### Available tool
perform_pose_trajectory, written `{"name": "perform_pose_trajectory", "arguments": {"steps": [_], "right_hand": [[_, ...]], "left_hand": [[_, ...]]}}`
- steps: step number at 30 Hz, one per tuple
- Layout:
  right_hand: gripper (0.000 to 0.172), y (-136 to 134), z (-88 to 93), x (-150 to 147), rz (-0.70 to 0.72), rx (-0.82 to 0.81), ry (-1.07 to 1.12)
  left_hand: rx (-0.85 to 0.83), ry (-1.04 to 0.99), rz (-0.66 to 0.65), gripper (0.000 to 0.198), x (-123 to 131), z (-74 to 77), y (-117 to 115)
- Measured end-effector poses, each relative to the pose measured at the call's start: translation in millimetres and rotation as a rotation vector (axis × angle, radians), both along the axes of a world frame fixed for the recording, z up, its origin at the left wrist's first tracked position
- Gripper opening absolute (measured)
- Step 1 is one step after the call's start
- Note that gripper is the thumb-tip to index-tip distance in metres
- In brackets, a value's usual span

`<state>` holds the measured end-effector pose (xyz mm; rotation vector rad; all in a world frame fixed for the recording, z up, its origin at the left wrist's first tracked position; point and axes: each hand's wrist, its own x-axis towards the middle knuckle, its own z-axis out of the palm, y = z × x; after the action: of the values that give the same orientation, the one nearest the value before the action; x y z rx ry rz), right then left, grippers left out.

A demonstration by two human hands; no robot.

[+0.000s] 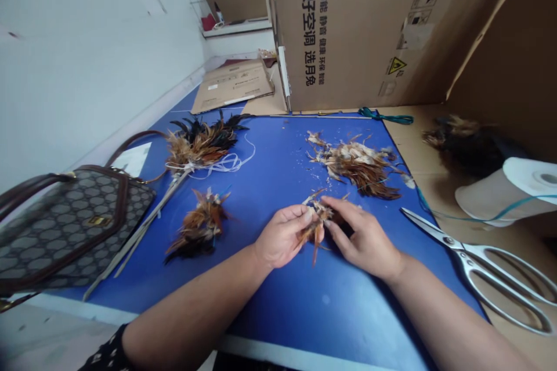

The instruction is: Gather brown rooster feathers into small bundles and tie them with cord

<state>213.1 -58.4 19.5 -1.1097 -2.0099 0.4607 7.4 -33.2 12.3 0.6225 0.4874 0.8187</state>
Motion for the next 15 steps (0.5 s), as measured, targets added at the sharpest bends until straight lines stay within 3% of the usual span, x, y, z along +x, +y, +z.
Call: {"name": "perform_pose_trajectory", "arguments": {"steps": [2, 5, 12, 15], "right_hand": [[0.035, 3, -1.0, -1, 0.038, 0.046, 0.006], [0.03, 7, 0.2, 2, 0.009, 0.114, 0.013], [0.02, 20, -6.4, 31, -0.274, 0.222, -0.128], [0.024, 22, -6.4, 38, -0.399, 0.237, -0.199]], "left_hand": [[0.01, 0.004, -0.009, 0.038, -1, -0.7, 0], [0.015, 0.03, -0.01, 0.036, -3, -0.9, 0], [0.052, 0.052, 0.026, 0.039, -3, -1.6, 0], [0.146, 0.151, 0.089, 0.037, -2, -4.8, -2]]}}
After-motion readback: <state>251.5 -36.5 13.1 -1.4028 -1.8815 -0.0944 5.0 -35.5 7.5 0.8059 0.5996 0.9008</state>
